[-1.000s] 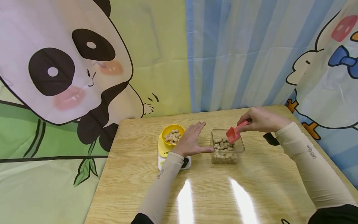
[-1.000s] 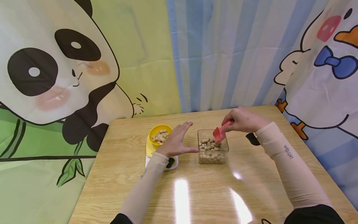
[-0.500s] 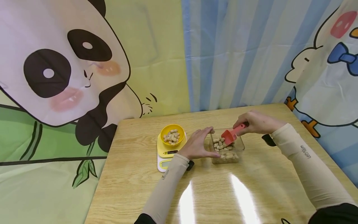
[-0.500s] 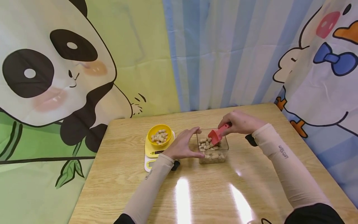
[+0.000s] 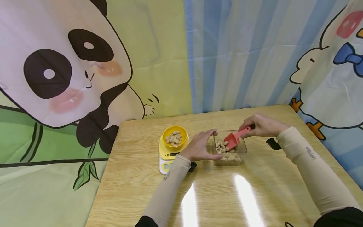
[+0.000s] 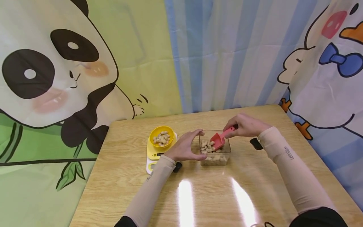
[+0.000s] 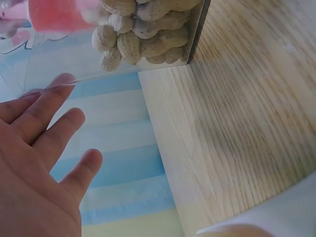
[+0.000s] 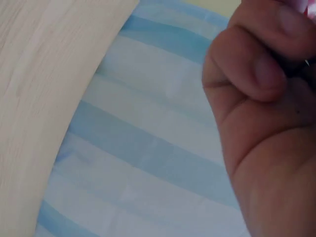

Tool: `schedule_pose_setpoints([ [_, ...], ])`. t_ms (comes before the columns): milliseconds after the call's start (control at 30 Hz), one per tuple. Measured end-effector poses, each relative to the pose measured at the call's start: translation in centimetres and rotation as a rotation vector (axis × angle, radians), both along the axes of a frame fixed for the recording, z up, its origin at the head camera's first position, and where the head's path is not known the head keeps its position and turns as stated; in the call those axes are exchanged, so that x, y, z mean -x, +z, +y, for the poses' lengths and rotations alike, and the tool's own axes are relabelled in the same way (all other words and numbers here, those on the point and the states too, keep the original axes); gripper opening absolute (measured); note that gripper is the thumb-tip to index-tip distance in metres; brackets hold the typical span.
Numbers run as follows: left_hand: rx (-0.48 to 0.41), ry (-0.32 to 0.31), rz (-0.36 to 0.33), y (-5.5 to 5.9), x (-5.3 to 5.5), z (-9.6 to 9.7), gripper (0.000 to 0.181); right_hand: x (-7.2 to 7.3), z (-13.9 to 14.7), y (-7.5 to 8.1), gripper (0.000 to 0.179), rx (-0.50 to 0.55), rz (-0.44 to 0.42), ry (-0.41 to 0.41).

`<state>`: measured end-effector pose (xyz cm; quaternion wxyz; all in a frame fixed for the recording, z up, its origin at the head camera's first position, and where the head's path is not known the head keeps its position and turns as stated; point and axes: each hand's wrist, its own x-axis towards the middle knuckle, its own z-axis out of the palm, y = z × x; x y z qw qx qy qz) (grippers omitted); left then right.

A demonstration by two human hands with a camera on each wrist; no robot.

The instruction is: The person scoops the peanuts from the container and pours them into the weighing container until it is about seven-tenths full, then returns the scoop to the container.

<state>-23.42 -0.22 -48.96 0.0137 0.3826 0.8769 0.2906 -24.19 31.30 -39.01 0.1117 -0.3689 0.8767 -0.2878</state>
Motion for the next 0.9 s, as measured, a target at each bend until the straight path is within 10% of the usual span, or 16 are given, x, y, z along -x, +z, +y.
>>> schedule_pose_setpoints([
  [567, -0.023, 0.006, -0.028, -0.7, 0.0, 0.1, 0.106, -1.8, 0.3, -2.4, 0.014, 0.179, -0.102, -0.120],
  [900, -0.041, 0.003, -0.030, -0.6, 0.2, 0.1, 0.103, -2.2, -0.3, -3.2, 0.020, 0.176, 0.115, -0.138],
])
